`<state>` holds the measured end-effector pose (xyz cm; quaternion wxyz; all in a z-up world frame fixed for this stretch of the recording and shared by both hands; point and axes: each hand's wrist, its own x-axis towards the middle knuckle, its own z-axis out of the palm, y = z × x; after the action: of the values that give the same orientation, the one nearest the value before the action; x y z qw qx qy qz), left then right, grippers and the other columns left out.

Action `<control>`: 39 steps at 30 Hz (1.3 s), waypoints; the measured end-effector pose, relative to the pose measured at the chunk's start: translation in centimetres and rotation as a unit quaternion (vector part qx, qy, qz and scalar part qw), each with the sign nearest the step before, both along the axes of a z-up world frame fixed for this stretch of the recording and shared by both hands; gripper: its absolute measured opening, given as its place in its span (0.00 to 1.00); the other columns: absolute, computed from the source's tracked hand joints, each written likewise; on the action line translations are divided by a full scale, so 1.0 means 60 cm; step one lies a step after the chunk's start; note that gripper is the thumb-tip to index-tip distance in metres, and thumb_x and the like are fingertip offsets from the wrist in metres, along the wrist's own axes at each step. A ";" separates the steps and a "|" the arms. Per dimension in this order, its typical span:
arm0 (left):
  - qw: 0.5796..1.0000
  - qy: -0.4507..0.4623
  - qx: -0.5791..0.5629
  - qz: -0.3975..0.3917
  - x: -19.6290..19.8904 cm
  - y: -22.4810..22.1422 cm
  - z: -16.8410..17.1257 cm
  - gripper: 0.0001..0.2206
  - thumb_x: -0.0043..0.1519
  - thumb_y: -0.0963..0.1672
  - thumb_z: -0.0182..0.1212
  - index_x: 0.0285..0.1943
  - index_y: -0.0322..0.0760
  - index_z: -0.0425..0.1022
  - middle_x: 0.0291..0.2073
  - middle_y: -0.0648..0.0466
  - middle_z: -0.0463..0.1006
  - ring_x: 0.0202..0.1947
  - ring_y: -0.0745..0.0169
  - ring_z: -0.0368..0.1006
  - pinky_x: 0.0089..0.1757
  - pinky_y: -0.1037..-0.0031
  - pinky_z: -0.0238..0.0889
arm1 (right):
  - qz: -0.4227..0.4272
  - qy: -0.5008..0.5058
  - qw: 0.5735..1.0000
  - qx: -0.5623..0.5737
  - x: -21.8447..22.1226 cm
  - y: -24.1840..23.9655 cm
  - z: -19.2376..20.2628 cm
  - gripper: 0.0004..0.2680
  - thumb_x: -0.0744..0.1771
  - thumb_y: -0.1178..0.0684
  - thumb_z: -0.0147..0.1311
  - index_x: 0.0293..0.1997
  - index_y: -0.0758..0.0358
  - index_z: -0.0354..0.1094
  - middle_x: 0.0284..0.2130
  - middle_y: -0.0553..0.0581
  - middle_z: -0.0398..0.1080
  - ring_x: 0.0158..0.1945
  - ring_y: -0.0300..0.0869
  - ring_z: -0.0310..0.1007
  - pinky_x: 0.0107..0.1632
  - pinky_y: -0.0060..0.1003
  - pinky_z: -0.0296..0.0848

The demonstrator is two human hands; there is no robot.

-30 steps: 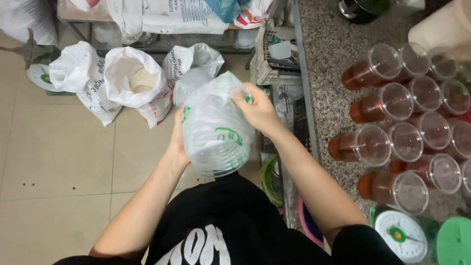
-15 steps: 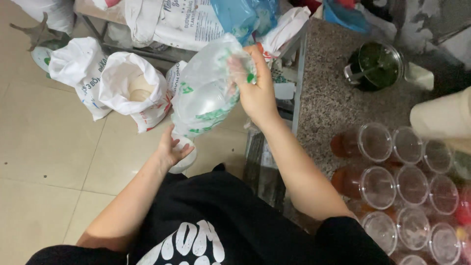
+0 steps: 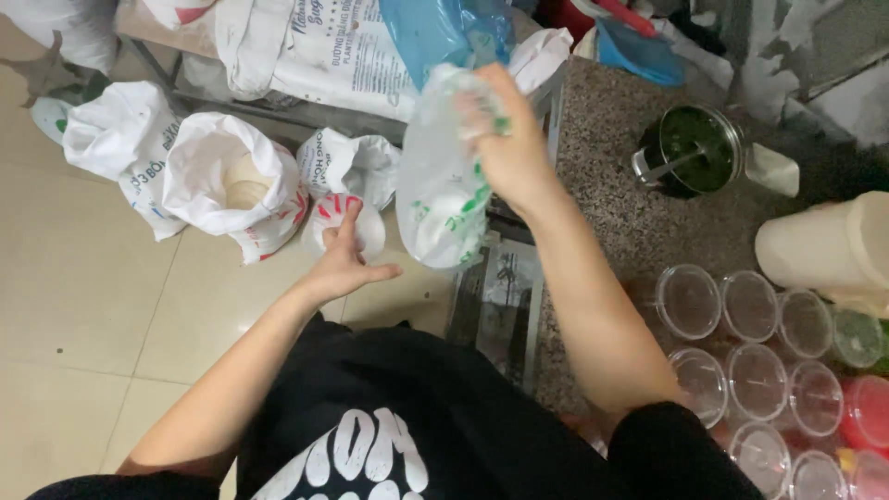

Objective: The person places lids on plastic cups filled with a brown liquid, then puts them into plastic bags and ties the bags closed by hand.

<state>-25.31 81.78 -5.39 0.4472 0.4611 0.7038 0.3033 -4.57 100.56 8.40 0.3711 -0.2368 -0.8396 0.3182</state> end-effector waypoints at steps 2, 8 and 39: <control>0.999 -0.008 0.005 -0.034 0.010 0.021 0.015 0.66 0.39 0.56 0.78 0.83 0.47 0.30 0.53 0.39 0.58 0.40 0.50 0.67 0.47 0.67 0.69 | -0.043 0.043 0.997 -0.046 0.017 -0.004 0.025 0.13 0.73 0.66 0.51 0.66 0.63 0.57 0.52 0.57 0.69 0.57 0.41 0.72 0.62 0.38 0.73; 0.983 0.039 0.101 -0.149 0.042 0.061 0.014 0.72 0.37 0.57 0.86 0.81 0.43 0.25 0.59 0.24 0.47 0.55 0.29 0.52 0.54 0.52 0.59 | -0.200 0.050 0.932 -0.297 0.012 0.000 -0.006 0.19 0.72 0.61 0.48 0.74 0.59 0.52 0.52 0.56 0.70 0.52 0.41 0.71 0.54 0.35 0.72; 0.958 0.112 0.169 -0.205 -0.027 0.079 0.059 0.41 0.49 0.53 0.76 0.70 0.37 0.63 0.57 0.31 0.61 0.60 0.31 0.57 0.58 0.52 0.51 | -0.064 0.114 0.944 -0.304 -0.098 -0.147 -0.021 0.07 0.69 0.59 0.55 0.49 0.62 0.60 0.42 0.51 0.69 0.45 0.34 0.73 0.47 0.30 0.76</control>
<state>-26.90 86.53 -1.85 0.3339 0.6954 0.5779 0.2662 -10.44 91.75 7.15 0.3941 -0.3533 -0.6385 0.5587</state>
